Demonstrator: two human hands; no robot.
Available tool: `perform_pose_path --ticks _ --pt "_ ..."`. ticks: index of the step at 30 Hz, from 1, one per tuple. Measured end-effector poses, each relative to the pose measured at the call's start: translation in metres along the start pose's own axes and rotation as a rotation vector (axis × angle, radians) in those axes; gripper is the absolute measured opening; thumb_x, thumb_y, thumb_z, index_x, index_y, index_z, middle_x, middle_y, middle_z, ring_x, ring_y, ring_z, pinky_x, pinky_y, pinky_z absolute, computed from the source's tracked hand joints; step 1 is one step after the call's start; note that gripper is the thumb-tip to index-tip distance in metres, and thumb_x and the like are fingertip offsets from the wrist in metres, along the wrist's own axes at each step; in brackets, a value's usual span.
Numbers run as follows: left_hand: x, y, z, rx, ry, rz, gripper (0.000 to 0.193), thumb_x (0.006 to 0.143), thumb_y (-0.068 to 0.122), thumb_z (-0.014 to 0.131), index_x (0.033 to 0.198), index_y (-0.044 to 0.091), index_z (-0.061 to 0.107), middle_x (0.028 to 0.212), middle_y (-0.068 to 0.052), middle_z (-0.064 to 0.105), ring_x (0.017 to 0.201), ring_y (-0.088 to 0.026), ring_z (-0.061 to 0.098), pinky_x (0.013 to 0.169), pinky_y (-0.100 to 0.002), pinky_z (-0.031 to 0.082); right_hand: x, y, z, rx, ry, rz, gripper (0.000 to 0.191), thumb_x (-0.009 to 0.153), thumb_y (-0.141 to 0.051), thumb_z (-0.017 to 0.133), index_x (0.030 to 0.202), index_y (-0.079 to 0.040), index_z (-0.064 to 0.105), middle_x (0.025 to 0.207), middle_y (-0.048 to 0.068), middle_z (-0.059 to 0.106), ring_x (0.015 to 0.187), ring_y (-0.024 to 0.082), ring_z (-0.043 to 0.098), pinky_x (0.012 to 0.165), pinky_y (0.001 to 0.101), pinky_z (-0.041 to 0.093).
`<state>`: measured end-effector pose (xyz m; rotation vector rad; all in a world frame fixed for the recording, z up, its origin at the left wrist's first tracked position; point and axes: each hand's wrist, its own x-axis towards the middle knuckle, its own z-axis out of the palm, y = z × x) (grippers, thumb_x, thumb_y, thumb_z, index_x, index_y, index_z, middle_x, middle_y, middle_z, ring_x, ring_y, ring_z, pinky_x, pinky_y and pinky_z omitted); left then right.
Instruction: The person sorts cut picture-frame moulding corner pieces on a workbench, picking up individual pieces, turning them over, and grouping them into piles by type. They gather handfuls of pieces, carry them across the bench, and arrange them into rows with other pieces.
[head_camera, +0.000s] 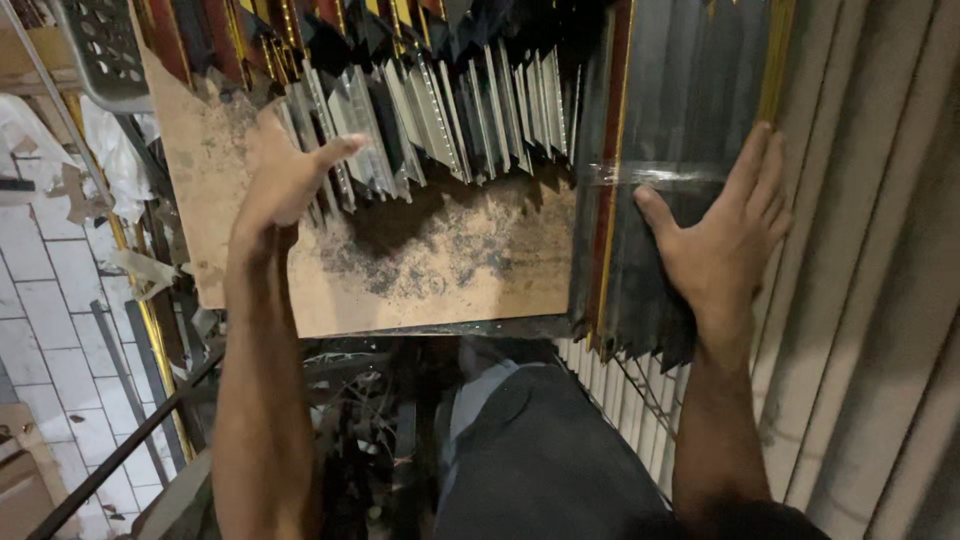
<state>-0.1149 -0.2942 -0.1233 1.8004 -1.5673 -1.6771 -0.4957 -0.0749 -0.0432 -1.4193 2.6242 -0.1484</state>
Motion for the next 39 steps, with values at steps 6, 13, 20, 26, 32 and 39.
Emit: perform_pose_path --ticks 6,13,20,26,32,39 --pt "0.006 -0.008 0.008 -0.053 -0.062 -0.039 0.100 0.082 0.059 0.068 0.158 0.003 0.039 0.165 -0.030 0.034 0.151 -0.041 0.035 0.120 -0.057 0.022 -0.001 -0.003 -0.001 -0.042 -0.003 -0.007 0.121 0.091 -0.074 0.071 0.171 -0.005 0.011 0.173 0.028 0.019 0.158 0.049 0.022 0.126 0.0662 0.015" --pt "0.010 -0.033 0.009 0.029 0.162 0.037 0.115 0.089 0.072 0.059 0.163 0.003 0.005 0.168 -0.032 -0.004 0.155 -0.048 0.005 0.121 -0.064 0.015 -0.045 0.000 -0.021 -0.030 -0.103 0.059 0.127 0.084 -0.073 0.077 0.171 -0.012 0.009 0.175 0.027 0.013 0.160 0.047 0.019 0.123 0.0672 0.015" --pt "0.001 -0.061 0.016 0.018 0.485 0.141 0.105 0.094 0.080 0.050 0.170 0.018 0.014 0.175 -0.025 0.006 0.161 -0.049 -0.001 0.122 -0.074 -0.001 -0.055 0.000 -0.011 -0.052 -0.104 0.030 0.131 0.079 -0.076 0.079 0.169 -0.018 0.003 0.172 0.029 0.011 0.157 0.051 0.021 0.122 0.0673 0.018" --pt "-0.035 -0.056 0.005 0.061 0.597 0.223 0.085 0.102 0.069 0.054 0.164 0.015 0.031 0.163 -0.023 0.029 0.154 -0.043 0.025 0.118 -0.070 0.013 -0.033 -0.011 -0.013 -0.063 -0.100 0.086 0.121 0.088 -0.072 0.075 0.172 -0.021 0.004 0.174 0.027 0.009 0.157 0.050 0.022 0.122 0.0681 0.019" --pt "-0.181 -0.061 0.024 -0.108 0.940 0.506 0.022 0.105 0.009 0.066 0.124 -0.003 0.064 0.113 -0.012 0.070 0.105 -0.023 0.065 0.095 -0.036 0.052 -0.039 -0.065 -0.029 0.345 0.348 -0.425 0.061 0.111 -0.034 0.076 0.155 -0.005 0.046 0.155 0.023 0.045 0.137 0.037 0.050 0.107 0.0549 0.042" --pt "-0.398 -0.142 0.091 0.154 1.114 0.554 0.026 0.085 -0.004 0.070 0.109 0.005 0.067 0.086 -0.006 0.066 0.082 -0.027 0.065 0.075 -0.040 0.048 -0.120 -0.203 0.011 1.074 0.035 -1.005 0.036 0.124 -0.024 0.055 0.119 0.010 0.065 0.100 0.018 0.069 0.088 0.023 0.066 0.079 0.0357 0.056"
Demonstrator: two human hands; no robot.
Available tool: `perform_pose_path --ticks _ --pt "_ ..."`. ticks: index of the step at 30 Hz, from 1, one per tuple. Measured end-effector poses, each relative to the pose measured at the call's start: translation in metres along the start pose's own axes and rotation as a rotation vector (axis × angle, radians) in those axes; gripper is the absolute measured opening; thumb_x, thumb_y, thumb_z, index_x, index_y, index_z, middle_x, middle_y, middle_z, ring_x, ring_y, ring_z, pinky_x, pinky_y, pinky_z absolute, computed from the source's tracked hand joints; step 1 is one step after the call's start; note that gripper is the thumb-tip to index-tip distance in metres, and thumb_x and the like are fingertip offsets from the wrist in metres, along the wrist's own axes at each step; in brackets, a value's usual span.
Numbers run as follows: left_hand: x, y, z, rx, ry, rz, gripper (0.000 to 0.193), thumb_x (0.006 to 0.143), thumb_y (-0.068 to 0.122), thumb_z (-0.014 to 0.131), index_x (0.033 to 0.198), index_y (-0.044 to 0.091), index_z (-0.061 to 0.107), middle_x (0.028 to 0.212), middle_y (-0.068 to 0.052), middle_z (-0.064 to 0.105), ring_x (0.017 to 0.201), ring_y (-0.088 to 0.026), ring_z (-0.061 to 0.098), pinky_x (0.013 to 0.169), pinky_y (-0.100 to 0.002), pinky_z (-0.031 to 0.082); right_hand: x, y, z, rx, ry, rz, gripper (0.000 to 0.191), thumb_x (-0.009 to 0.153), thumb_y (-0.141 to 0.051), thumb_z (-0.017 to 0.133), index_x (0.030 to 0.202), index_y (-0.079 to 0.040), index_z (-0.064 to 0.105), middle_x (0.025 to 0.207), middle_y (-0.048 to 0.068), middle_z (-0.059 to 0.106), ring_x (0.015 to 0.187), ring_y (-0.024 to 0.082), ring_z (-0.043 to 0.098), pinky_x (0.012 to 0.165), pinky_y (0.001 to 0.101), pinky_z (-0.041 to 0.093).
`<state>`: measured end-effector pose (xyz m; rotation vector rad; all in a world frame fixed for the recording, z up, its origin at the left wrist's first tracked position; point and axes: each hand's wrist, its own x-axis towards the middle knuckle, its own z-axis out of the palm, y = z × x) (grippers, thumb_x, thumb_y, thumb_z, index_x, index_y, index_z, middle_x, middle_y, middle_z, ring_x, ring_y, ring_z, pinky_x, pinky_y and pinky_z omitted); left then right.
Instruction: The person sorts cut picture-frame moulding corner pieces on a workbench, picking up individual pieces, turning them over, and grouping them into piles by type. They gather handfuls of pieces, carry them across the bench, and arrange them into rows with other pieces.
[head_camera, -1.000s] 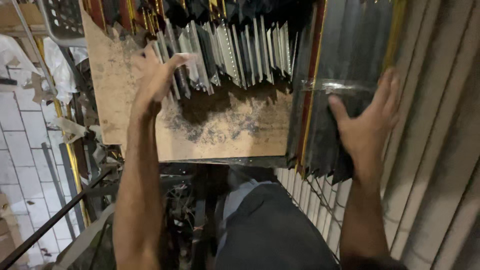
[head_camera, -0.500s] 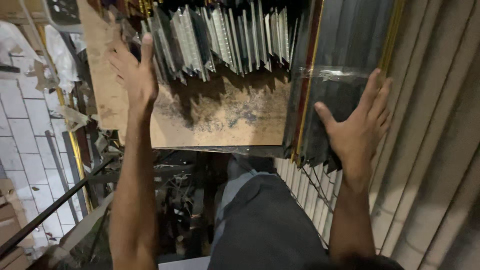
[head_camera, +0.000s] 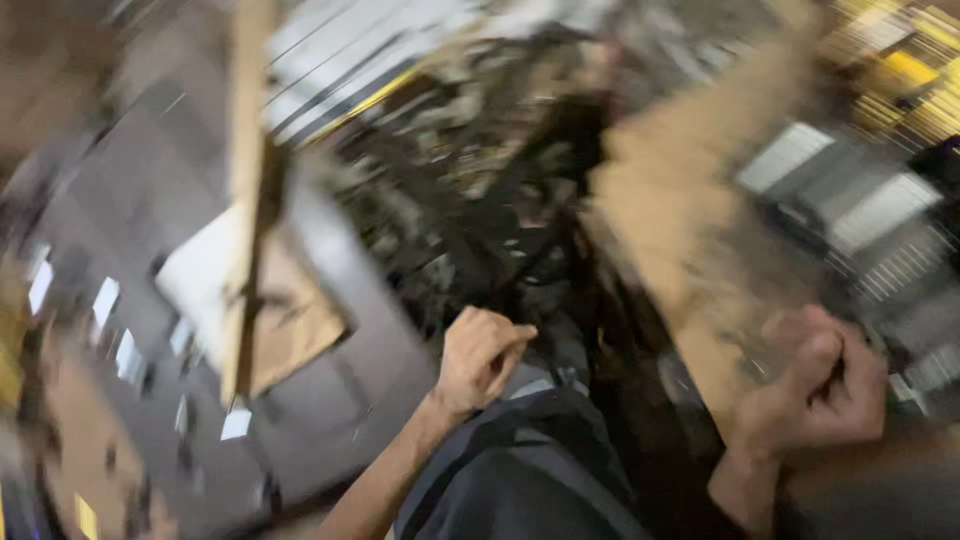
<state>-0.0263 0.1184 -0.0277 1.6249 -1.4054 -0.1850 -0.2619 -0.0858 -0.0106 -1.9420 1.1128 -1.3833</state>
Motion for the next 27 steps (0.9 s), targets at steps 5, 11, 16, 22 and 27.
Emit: perform_pose_path --ticks 5,11,16,22,27 --pt "-0.120 0.017 -0.079 0.301 0.408 -0.396 0.027 0.082 -0.005 0.076 0.106 0.006 0.072 0.070 -0.006 0.056 0.063 -0.025 0.054 0.064 -0.038 0.041 -0.046 -0.090 0.089 0.286 -0.405 -0.047 0.055 0.123 -0.036 0.050 0.087 0.004 0.062 0.071 0.015 0.058 0.062 0.019 0.055 0.060 0.0326 0.039" --pt "-0.245 -0.007 -0.144 0.364 0.816 -0.284 0.025 0.083 -0.003 0.064 0.108 -0.001 0.066 0.077 -0.008 0.063 0.064 -0.024 0.058 0.063 -0.037 0.046 -0.159 -0.206 0.166 0.746 -0.649 -0.041 0.042 0.111 -0.031 0.057 0.094 0.007 0.062 0.062 0.012 0.060 0.047 0.013 0.052 0.046 0.0252 0.040" --pt "-0.364 -0.048 -0.239 0.489 0.943 -0.216 0.012 0.092 0.000 0.060 0.104 0.000 0.064 0.081 -0.011 0.065 0.070 -0.027 0.065 0.067 -0.038 0.052 -0.295 -0.302 0.201 0.615 -0.846 -0.221 0.030 0.112 -0.021 0.056 0.104 0.007 0.063 0.090 0.019 0.071 0.061 0.011 0.065 0.063 0.0286 0.058" --pt "-0.482 -0.068 -0.405 0.574 1.151 -0.649 0.014 0.103 0.006 0.056 0.108 -0.004 0.065 0.093 -0.015 0.068 0.082 -0.027 0.067 0.075 -0.035 0.055 -0.408 -0.416 0.268 0.626 -1.375 -0.052 0.034 0.108 -0.026 0.055 0.115 0.002 0.073 0.082 0.009 0.076 0.069 0.012 0.071 0.063 0.0235 0.053" --pt "-0.520 -0.116 -0.561 0.712 1.165 -0.705 0.026 0.112 0.008 0.063 0.133 -0.008 0.059 0.119 -0.021 0.069 0.108 -0.034 0.068 0.096 -0.042 0.055 -0.439 -0.492 0.356 0.599 -1.545 0.119 0.045 0.110 -0.033 0.048 0.124 0.003 0.070 0.105 0.011 0.077 0.098 0.014 0.070 0.088 0.0282 0.054"
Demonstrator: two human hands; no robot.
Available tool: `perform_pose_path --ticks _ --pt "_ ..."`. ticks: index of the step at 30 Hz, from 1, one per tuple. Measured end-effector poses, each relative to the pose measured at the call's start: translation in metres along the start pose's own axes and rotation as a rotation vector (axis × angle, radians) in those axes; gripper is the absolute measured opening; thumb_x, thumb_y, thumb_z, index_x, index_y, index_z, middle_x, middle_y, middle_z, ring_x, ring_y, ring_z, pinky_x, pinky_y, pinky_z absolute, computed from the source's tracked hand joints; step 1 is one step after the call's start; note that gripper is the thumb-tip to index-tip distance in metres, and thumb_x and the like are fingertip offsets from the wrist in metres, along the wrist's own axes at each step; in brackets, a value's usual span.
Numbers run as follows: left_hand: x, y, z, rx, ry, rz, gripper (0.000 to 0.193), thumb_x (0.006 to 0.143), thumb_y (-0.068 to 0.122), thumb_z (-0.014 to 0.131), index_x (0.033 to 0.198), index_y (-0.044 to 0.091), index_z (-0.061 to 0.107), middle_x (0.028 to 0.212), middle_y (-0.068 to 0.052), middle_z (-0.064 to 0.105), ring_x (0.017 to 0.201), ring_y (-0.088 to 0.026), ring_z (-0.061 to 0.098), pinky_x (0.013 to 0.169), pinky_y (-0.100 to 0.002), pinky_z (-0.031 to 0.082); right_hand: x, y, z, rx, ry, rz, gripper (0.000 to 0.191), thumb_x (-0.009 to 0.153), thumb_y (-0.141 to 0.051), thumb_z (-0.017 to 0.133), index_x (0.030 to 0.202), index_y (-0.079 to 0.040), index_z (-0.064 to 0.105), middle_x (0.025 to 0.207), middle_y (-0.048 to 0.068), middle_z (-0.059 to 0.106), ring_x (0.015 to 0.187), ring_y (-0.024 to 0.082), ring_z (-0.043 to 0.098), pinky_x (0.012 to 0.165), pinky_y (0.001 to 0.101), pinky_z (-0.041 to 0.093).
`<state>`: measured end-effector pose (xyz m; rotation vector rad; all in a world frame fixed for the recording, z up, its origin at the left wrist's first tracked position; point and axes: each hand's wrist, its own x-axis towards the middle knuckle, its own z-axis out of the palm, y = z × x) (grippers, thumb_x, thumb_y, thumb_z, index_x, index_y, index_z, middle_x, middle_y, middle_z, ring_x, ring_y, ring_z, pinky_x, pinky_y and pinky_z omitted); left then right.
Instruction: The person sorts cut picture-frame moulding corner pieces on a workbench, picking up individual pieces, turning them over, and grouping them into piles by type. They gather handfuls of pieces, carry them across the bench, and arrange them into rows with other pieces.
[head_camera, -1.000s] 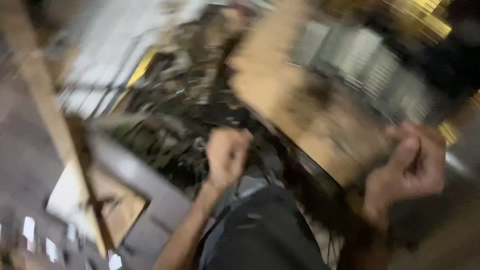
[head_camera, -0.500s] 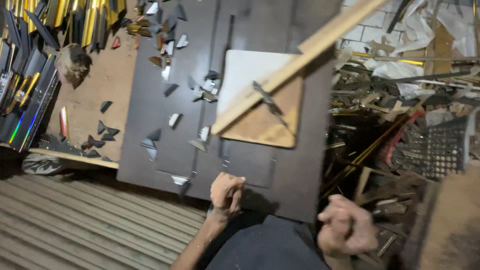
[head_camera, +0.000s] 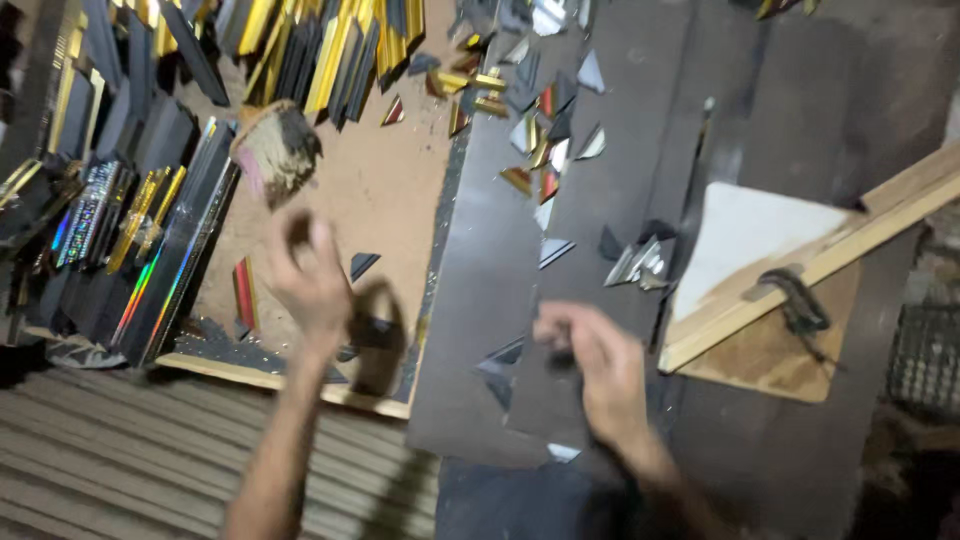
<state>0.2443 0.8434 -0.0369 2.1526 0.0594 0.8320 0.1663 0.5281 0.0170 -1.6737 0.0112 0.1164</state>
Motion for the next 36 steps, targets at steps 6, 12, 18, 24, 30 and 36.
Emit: perform_pose_path --ticks 6,12,18,24,30,36 --pt "0.150 -0.086 0.018 0.287 -0.353 0.061 0.036 0.106 0.024 0.073 0.130 -0.002 0.069 0.121 -0.019 0.074 0.112 -0.034 0.071 0.098 -0.048 0.056 0.145 0.032 0.050 -0.031 -0.076 0.059 0.055 0.108 -0.042 0.044 0.142 0.001 0.056 0.129 0.012 0.071 0.120 0.018 0.065 0.102 0.0295 0.049" --pt "0.261 -0.159 0.072 0.511 -0.601 0.055 0.113 0.089 0.061 0.085 0.156 -0.013 0.034 0.141 -0.040 0.050 0.132 -0.051 0.050 0.109 -0.059 0.038 0.317 0.039 0.114 -0.114 -0.049 0.061 0.077 0.101 -0.050 0.058 0.149 0.007 0.040 0.146 0.025 0.056 0.136 0.029 0.056 0.113 0.0366 0.043" --pt "0.260 -0.179 0.109 0.636 -0.659 -0.032 0.142 0.080 0.075 0.090 0.161 -0.015 0.015 0.160 -0.044 0.023 0.145 -0.056 0.031 0.118 -0.061 0.029 0.339 0.046 0.197 -0.092 -0.138 0.359 0.102 0.084 -0.059 0.068 0.150 0.009 0.031 0.152 0.031 0.043 0.137 0.038 0.054 0.111 0.0473 0.046" --pt "0.254 -0.179 0.122 0.595 -0.696 -0.084 0.134 0.082 0.073 0.087 0.155 -0.017 0.020 0.149 -0.044 0.028 0.139 -0.055 0.036 0.108 -0.061 0.040 0.369 0.039 0.242 -0.068 0.009 0.460 0.131 0.081 -0.067 0.071 0.161 0.000 -0.008 0.168 0.029 -0.013 0.157 0.043 -0.002 0.116 0.0694 0.016" --pt "0.261 -0.188 0.132 0.401 -0.731 -0.197 0.119 0.087 0.072 0.082 0.147 -0.017 0.032 0.137 -0.035 0.041 0.134 -0.047 0.048 0.097 -0.054 0.053 0.397 0.031 0.252 0.058 0.111 0.415 0.145 0.065 -0.070 0.075 0.160 -0.003 -0.011 0.165 0.028 -0.011 0.153 0.044 0.003 0.115 0.0677 0.021" --pt "0.262 -0.182 0.142 -0.079 -0.674 -0.398 0.111 0.085 0.054 0.092 0.143 -0.017 0.029 0.131 -0.039 0.050 0.116 -0.041 0.056 0.093 -0.052 0.053 0.405 0.032 0.253 0.126 0.087 0.379 0.140 0.061 -0.080 0.074 0.157 0.007 0.021 0.153 0.032 0.022 0.150 0.045 0.028 0.115 0.0614 0.038"
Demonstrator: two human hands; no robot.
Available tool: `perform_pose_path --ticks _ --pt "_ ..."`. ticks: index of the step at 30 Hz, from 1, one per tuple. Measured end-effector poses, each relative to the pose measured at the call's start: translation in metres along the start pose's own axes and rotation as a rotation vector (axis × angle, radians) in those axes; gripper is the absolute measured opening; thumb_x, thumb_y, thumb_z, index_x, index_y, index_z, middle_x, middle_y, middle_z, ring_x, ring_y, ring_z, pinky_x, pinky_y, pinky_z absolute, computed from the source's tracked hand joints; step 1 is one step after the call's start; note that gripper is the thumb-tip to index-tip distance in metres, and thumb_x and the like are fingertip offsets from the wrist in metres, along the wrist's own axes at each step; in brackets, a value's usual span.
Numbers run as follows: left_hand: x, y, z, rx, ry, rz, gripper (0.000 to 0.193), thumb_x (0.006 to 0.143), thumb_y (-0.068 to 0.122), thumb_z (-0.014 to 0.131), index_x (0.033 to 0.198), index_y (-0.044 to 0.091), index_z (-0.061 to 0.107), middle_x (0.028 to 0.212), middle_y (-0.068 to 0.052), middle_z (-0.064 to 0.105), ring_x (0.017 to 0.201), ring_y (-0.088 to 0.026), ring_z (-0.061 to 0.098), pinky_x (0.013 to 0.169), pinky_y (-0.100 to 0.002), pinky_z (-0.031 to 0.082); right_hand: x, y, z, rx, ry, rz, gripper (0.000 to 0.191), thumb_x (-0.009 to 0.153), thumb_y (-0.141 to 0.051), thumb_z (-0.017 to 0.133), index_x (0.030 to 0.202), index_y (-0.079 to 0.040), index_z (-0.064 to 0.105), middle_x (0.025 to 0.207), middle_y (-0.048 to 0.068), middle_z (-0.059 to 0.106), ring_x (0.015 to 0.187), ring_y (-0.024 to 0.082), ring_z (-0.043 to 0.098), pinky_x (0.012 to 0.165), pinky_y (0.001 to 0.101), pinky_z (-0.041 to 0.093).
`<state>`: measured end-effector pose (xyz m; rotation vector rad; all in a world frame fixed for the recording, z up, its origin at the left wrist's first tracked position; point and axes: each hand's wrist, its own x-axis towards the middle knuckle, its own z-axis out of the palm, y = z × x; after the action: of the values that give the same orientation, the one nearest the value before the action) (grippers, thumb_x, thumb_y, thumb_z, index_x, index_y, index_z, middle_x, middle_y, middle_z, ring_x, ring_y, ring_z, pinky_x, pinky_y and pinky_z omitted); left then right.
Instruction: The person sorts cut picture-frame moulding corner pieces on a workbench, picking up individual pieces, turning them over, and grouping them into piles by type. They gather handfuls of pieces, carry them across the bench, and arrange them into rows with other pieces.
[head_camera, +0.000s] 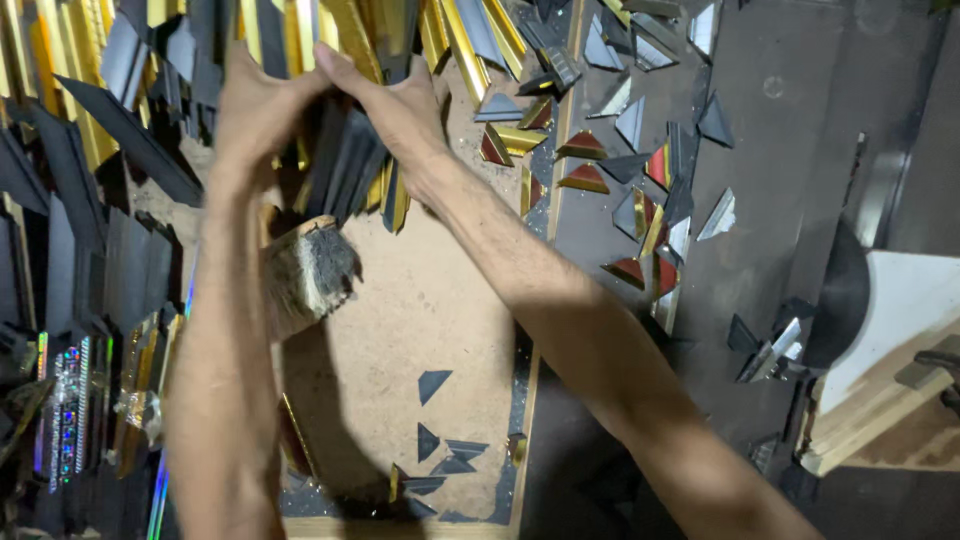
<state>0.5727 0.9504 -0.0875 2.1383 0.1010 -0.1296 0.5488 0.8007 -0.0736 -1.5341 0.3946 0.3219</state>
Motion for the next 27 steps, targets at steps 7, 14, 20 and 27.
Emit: perform_pose_path --ticks 7,14,20,27 --pt "-0.001 0.019 0.025 -0.171 0.081 -0.185 0.113 0.080 0.050 0.096 0.146 -0.014 0.029 0.121 -0.028 0.065 0.105 -0.024 0.072 0.090 -0.036 0.059 0.003 0.006 -0.010 -0.071 -0.073 -0.076 0.133 0.062 -0.083 0.072 0.155 0.004 0.033 0.148 0.030 0.033 0.147 0.041 0.029 0.116 0.0553 0.034" --pt "-0.015 0.026 0.032 -0.209 -0.006 -0.366 0.120 0.064 0.035 0.082 0.152 -0.013 0.016 0.121 -0.032 0.070 0.109 -0.038 0.074 0.088 -0.040 0.063 -0.018 0.024 -0.018 0.208 -0.250 -0.009 0.138 0.060 -0.085 0.069 0.150 0.011 0.029 0.146 0.034 0.049 0.143 0.043 0.045 0.116 0.0510 0.039" --pt "-0.009 0.001 0.043 0.210 0.158 0.252 0.123 0.077 0.037 0.098 0.149 -0.025 0.020 0.140 -0.053 0.041 0.131 -0.057 0.048 0.104 -0.063 0.039 -0.031 0.042 -0.015 0.064 -0.225 0.073 0.139 0.081 -0.075 0.063 0.158 0.007 -0.018 0.168 0.033 -0.007 0.158 0.039 -0.001 0.126 0.0521 0.012" --pt "-0.011 0.003 0.041 0.195 0.137 -0.028 0.123 0.078 0.047 0.095 0.148 -0.021 0.021 0.130 -0.039 0.058 0.119 -0.043 0.065 0.104 -0.044 0.054 -0.075 0.033 -0.034 -0.338 0.060 -0.266 0.090 0.096 -0.050 0.064 0.157 0.004 0.025 0.168 0.030 0.021 0.157 0.043 0.024 0.123 0.0537 0.023"
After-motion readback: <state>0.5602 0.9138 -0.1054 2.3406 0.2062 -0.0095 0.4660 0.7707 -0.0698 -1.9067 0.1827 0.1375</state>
